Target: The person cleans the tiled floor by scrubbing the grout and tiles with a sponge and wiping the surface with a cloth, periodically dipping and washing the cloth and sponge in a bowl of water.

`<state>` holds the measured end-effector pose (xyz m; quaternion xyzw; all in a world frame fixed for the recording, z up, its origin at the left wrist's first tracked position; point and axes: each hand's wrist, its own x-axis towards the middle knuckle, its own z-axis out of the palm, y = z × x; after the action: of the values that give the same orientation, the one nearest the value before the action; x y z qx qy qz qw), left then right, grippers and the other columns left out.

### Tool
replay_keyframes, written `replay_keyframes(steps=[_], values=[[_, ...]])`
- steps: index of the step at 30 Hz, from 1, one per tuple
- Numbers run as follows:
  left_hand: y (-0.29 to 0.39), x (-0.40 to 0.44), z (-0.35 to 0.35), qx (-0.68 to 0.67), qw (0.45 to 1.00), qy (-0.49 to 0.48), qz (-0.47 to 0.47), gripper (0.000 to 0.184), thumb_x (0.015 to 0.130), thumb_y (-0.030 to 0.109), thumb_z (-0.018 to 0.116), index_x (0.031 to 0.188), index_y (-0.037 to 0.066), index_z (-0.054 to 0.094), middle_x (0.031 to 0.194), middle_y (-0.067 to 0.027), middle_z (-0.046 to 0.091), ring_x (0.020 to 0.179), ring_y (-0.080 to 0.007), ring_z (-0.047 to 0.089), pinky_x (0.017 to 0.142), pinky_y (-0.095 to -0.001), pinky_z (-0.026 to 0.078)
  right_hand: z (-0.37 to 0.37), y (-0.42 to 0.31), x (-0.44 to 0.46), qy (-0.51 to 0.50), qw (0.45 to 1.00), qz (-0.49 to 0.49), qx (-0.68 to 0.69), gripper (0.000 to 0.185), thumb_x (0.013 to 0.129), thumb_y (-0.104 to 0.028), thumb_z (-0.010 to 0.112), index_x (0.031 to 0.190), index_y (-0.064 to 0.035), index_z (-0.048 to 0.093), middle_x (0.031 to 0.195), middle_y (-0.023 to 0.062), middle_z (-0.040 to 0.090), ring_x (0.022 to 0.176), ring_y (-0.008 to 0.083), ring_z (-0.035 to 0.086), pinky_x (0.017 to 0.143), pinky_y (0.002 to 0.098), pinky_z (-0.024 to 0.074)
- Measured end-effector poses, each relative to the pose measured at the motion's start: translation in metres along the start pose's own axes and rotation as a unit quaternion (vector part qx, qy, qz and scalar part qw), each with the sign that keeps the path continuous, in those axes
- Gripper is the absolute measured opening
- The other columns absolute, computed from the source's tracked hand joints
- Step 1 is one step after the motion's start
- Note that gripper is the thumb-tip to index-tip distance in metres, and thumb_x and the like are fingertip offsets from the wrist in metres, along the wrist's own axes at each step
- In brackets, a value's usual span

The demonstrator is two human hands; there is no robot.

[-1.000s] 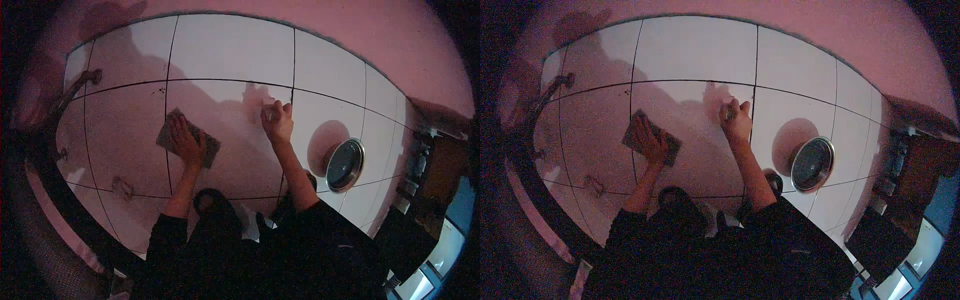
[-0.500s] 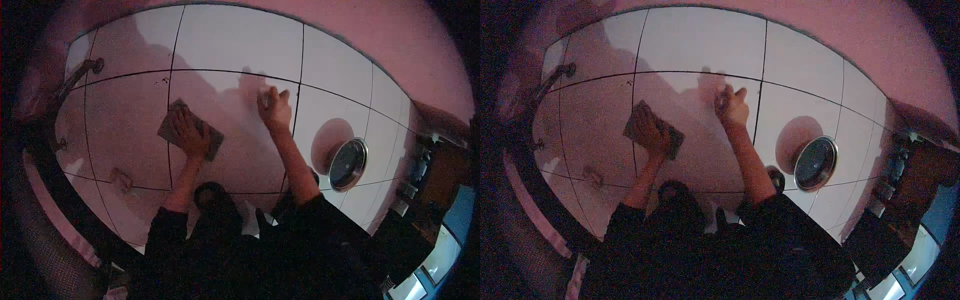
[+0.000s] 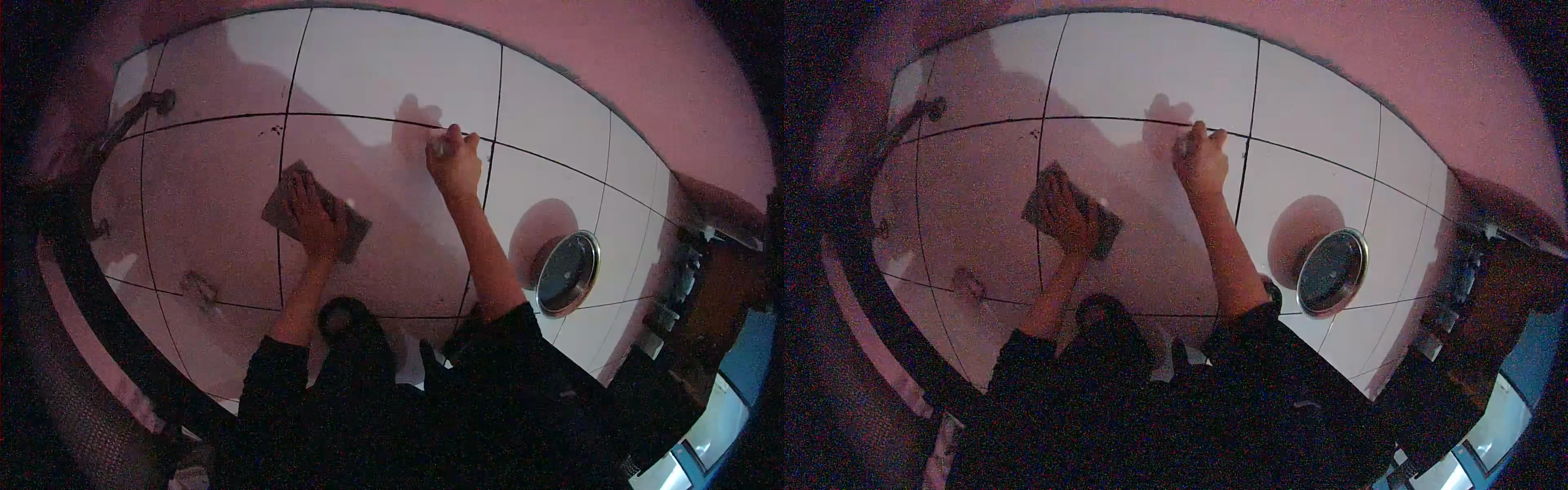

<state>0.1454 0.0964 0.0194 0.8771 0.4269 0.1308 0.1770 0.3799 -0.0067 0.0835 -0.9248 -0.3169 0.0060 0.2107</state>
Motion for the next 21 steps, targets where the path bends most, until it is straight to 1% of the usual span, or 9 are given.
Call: replay_keyframes(steps=[2,6,8,9,11,12,16,17,21], values=[[0.001,0.002,-0.004,0.016,1.0,0.0,0.007,0.075,0.089,0.046,0.045,0.144,0.002,0.02,0.152,-0.0176,0.01,0.14,-0.0354,0.009,0.111,-0.0546,0.004,-0.004,-0.005,0.008,-0.024,0.999,0.026,-0.008,0.039,0.078,-0.03,0.067,0.106,-0.0136,0.046,0.096,0.0224,0.046,0.06,0.0389,0.059,0.047,0.0477,0.0518],[0.005,-0.001,-0.008,0.003,1.0,-0.011,-0.014,0.076,0.089,0.045,0.047,0.145,0.002,0.018,0.152,-0.0182,0.011,0.14,-0.035,0.009,0.111,-0.0546,0.004,0.0,0.008,-0.023,-0.077,0.996,0.049,-0.021,0.039,0.078,-0.03,0.066,0.107,-0.0135,0.046,0.096,0.0228,0.047,0.061,0.0404,0.059,0.049,0.0488,0.0518],[0.007,-0.001,-0.01,0.014,0.999,-0.031,-0.02,0.075,0.089,0.044,0.046,0.144,0.001,0.019,0.152,-0.0185,0.012,0.14,-0.0349,0.009,0.111,-0.0552,0.003,-0.001,0.01,-0.025,-0.043,0.998,0.03,-0.019,0.039,0.078,-0.031,0.066,0.107,-0.0133,0.047,0.095,0.0229,0.047,0.062,0.0415,0.06,0.049,0.0492,0.0516],[0.005,-0.002,-0.007,0.014,0.999,-0.032,-0.019,0.075,0.089,0.044,0.046,0.144,0.001,0.019,0.152,-0.0185,0.012,0.14,-0.0349,0.009,0.111,-0.0552,0.003,-0.005,0.004,-0.017,-0.042,0.998,0.043,-0.019,0.037,0.078,-0.031,0.066,0.104,-0.0129,0.047,0.095,0.0231,0.047,0.063,0.0416,0.06,0.049,0.0487,0.0519],[0.001,-0.002,0.002,-0.004,1.0,0.014,-0.001,0.072,0.089,0.043,0.046,0.143,0.002,0.023,0.151,-0.0182,0.014,0.14,-0.0348,0.012,0.111,-0.0547,0.005,0.001,0.003,-0.002,-0.021,0.999,0.046,-0.02,0.036,0.078,-0.031,0.066,0.103,-0.0128,0.047,0.094,0.0227,0.047,0.062,0.0415,0.06,0.049,0.0485,0.0517],[0.001,0.0,0.003,-0.006,1.0,0.016,0.002,0.072,0.089,0.043,0.046,0.143,0.002,0.023,0.151,-0.0182,0.014,0.14,-0.0348,0.012,0.111,-0.0547,0.005,0.0,0.002,0.005,0.0,0.999,0.046,-0.018,0.036,0.078,-0.031,0.066,0.102,-0.0126,0.047,0.093,0.0222,0.047,0.062,0.0413,0.059,0.049,0.0483,0.0516],[-0.001,0.0,0.002,0.019,1.0,0.017,0.001,0.071,0.089,0.043,0.045,0.143,0.001,0.024,0.151,-0.0186,0.016,0.139,-0.0358,0.014,0.111,-0.0544,0.007,-0.008,0.003,-0.023,-0.04,0.997,0.057,-0.022,0.036,0.078,-0.032,0.066,0.1,-0.0109,0.046,0.09,0.0202,0.046,0.062,0.0414,0.059,0.049,0.0481,0.0514],[0.001,-0.002,0.0,0.044,0.999,0.016,0.002,0.071,0.089,0.044,0.045,0.143,0.001,0.024,0.15,-0.0189,0.017,0.139,-0.0358,0.015,0.111,-0.0543,0.008,0.0,0.017,-0.034,-0.029,0.999,0.013,-0.005,0.037,0.078,-0.033,0.065,0.1,-0.0105,0.046,0.09,0.0207,0.047,0.062,0.0415,0.059,0.049,0.0482,0.0513],[0.005,-0.003,-0.005,0.009,1.0,0.005,-0.012,0.071,0.089,0.044,0.045,0.143,0.001,0.024,0.151,-0.0182,0.017,0.139,-0.0354,0.016,0.111,-0.0538,0.008,-0.002,0.01,-0.017,-0.025,0.999,0.037,-0.018,0.036,0.079,-0.033,0.065,0.101,-0.0108,0.047,0.09,0.0211,0.047,0.063,0.0417,0.059,0.049,0.0486,0.0512]])
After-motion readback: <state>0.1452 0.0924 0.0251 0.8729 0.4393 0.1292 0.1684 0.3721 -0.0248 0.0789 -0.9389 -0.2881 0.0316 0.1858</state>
